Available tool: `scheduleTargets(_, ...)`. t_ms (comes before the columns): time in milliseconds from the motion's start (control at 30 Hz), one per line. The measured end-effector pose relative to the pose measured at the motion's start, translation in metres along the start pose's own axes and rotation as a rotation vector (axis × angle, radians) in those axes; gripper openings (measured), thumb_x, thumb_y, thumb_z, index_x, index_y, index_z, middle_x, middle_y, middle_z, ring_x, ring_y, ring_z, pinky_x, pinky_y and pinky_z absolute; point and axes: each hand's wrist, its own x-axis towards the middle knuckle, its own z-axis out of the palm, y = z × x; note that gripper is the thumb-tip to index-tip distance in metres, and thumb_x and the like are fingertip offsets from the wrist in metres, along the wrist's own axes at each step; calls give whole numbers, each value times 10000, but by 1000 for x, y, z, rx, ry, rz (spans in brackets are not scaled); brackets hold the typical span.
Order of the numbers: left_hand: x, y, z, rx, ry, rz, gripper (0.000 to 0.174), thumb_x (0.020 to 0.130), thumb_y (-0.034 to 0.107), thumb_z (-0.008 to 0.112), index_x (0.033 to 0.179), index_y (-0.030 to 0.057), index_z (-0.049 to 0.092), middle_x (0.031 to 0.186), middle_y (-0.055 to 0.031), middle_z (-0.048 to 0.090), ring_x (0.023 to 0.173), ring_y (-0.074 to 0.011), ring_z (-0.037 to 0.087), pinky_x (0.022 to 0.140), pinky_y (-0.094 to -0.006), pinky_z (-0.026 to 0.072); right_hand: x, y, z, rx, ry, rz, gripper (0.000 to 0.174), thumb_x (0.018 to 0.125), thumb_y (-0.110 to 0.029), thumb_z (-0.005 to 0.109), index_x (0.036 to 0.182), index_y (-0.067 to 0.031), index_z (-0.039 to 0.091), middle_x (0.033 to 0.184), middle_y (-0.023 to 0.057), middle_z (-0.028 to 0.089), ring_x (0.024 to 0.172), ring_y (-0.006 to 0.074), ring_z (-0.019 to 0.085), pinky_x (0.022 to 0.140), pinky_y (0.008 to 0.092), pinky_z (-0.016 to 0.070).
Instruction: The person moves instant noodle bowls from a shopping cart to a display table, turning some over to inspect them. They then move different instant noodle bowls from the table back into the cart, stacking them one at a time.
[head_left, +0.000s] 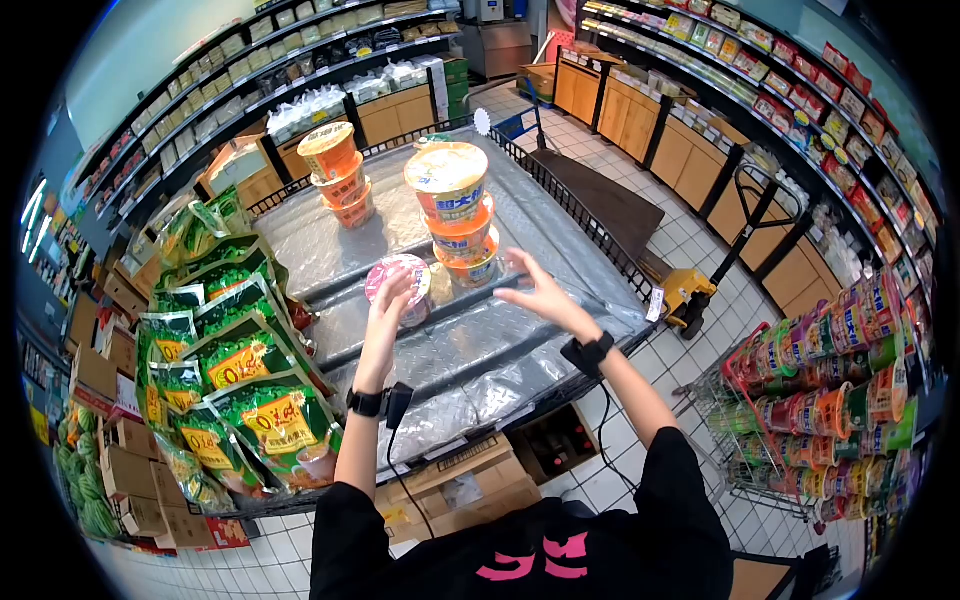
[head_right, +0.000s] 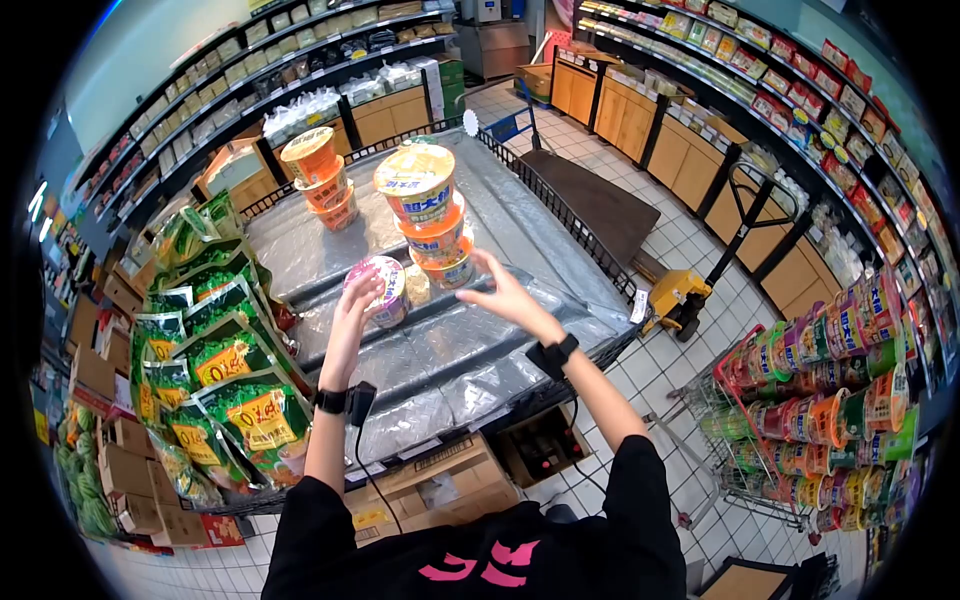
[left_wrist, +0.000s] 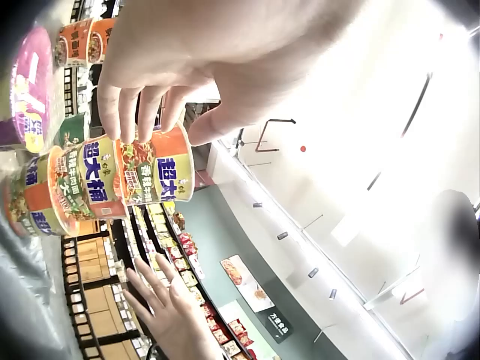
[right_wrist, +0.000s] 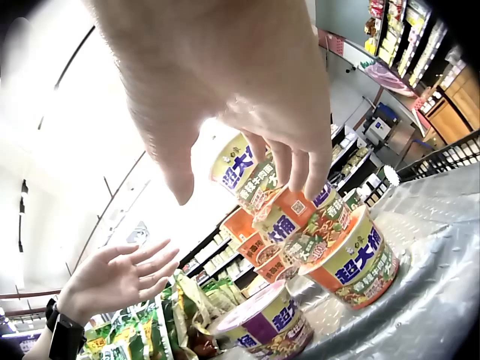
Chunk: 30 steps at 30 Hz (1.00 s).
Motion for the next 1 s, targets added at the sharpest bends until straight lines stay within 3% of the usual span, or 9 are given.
scheduleTargets(100, 29, -5, 7, -34, 3, 47, 470, 978, 150, 501, 1426, 36, 416, 1424, -117, 469, 1295, -192, 463, 1083, -339, 367, 46, -4, -5, 13, 97, -38, 1023, 768, -430, 802, 1482, 13, 219, 1472, 262, 359, 1401, 334, 331, 1146, 420, 268)
scheduleTargets(133, 36, -5, 13, -88, 15, -19, 489, 975, 149, 503, 1439, 38, 398, 1450, -121, 438, 1310, -196, 447, 1091, -345, 357, 60, -6, -6, 17, 125, -59, 1108, 727, -441, 833, 1483, 46, 186, 1484, 286, 328, 1417, 347, 302, 1161, 418, 242)
scheduleTargets(267, 76, -16, 20, -135, 0, -47, 610, 951, 148, 516, 1508, 59, 282, 1546, -148, 300, 1381, -228, 354, 1123, -356, 306, 111, 7, -5, 52, 170, -77, 1255, 638, -495, 878, 1509, 13, 130, 1538, 241, 248, 1446, 325, 239, 1168, 456, 229)
scheduleTargets(400, 119, -21, 19, -149, 18, -31, 659, 927, 110, 498, 1527, 56, 232, 1564, -152, 267, 1416, -256, 308, 1131, -367, 292, 147, 18, -10, 113, 136, -127, 1233, 642, -386, 902, 1508, 12, 120, 1518, 204, 280, 1424, 296, 278, 1174, 410, 237)
scheduleTargets(500, 160, -39, 11, -204, -72, 80, 745, 853, 14, 490, 1538, 60, 200, 1573, -143, 256, 1446, -245, 261, 1152, -375, 257, 163, 15, -9, 164, 80, -131, 1261, 626, -355, 916, 1500, 22, 88, 1526, 220, 262, 1429, 304, 267, 1164, 405, 261)
scheduleTargets(600, 177, -43, 14, -159, -44, 102, 799, 808, -34, 487, 1541, 78, 189, 1567, -140, 269, 1443, -236, 268, 1150, -359, 265, 164, 10, -3, 191, 98, -102, 1253, 616, -322, 920, 1501, -5, 92, 1510, 195, 288, 1409, 287, 300, 1160, 403, 273)
scheduleTargets(733, 172, -38, 19, -213, -42, 98, 874, 754, -99, 470, 1548, 122, 181, 1546, -113, 314, 1405, -228, 334, 1078, -325, 374, 160, 9, 1, 187, 141, -106, 1228, 606, -286, 925, 1498, -29, 121, 1502, 176, 304, 1400, 270, 311, 1154, 406, 288)
scheduleTargets(867, 152, -31, 23, -212, -45, 45, 878, 756, -86, 480, 1552, 128, 175, 1519, -109, 348, 1373, -225, 372, 1070, -323, 375, 154, 21, 6, 300, 154, -212, 1212, 604, -228, 930, 1501, -49, 134, 1497, 166, 316, 1404, 262, 305, 1152, 411, 294)
scheduleTargets(1000, 127, -17, 30, -174, -50, 102, 867, 777, -56, 486, 1557, 120, 150, 1479, -113, 383, 1364, -226, 373, 1068, -331, 365, 127, -7, 6, 219, 197, -257, 1213, 597, -198, 934, 1501, -55, 139, 1485, 160, 332, 1401, 255, 310, 1150, 410, 294)
